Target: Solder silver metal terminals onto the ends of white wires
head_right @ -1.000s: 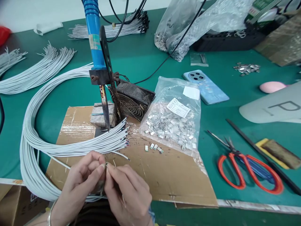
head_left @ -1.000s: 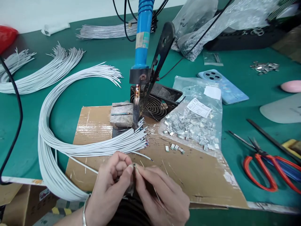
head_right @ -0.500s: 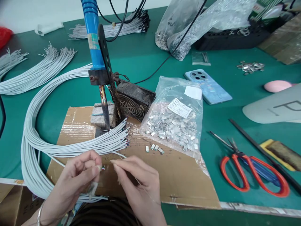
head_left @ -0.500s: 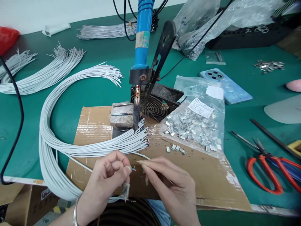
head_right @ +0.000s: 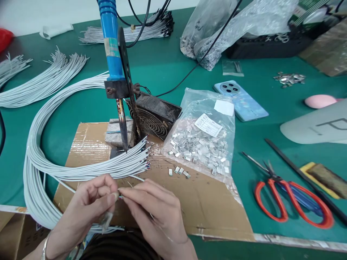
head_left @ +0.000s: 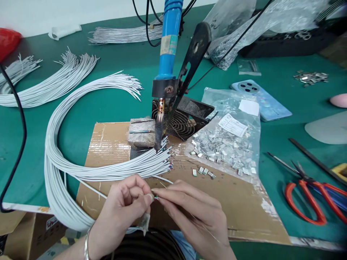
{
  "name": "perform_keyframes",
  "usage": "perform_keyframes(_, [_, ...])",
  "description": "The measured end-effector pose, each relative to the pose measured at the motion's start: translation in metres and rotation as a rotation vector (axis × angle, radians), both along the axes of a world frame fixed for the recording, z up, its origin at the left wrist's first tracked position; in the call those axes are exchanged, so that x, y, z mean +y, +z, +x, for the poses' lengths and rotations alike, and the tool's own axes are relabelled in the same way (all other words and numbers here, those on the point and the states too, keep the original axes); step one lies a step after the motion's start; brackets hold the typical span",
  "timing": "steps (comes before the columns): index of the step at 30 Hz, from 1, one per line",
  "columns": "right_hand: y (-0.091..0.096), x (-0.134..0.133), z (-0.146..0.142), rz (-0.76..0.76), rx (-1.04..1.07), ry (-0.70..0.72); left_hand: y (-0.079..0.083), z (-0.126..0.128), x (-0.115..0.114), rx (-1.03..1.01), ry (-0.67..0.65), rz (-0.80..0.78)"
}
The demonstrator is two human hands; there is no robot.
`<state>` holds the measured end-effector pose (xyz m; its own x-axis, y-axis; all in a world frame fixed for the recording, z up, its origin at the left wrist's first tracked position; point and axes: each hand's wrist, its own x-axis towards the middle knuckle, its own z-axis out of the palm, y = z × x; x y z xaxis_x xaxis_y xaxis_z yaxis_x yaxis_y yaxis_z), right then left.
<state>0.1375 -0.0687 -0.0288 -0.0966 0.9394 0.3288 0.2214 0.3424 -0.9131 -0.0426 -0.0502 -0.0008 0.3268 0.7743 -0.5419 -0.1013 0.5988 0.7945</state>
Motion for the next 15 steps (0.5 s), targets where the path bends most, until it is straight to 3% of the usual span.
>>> perform_keyframes(6, [0.004, 0.006, 0.013, 0.116, -0.168, 0.110, -0.001, 0.000, 0.000, 0.011, -0.014, -0.016])
perform_keyframes(10, [0.004, 0.004, 0.020, 0.015, -0.172, 0.168, -0.001, 0.003, -0.001, 0.033, -0.012, -0.022])
perform_keyframes(15, [0.002, -0.006, 0.006, -0.289, 0.156, -0.157, 0.000, 0.007, -0.002, 0.133, 0.062, 0.045])
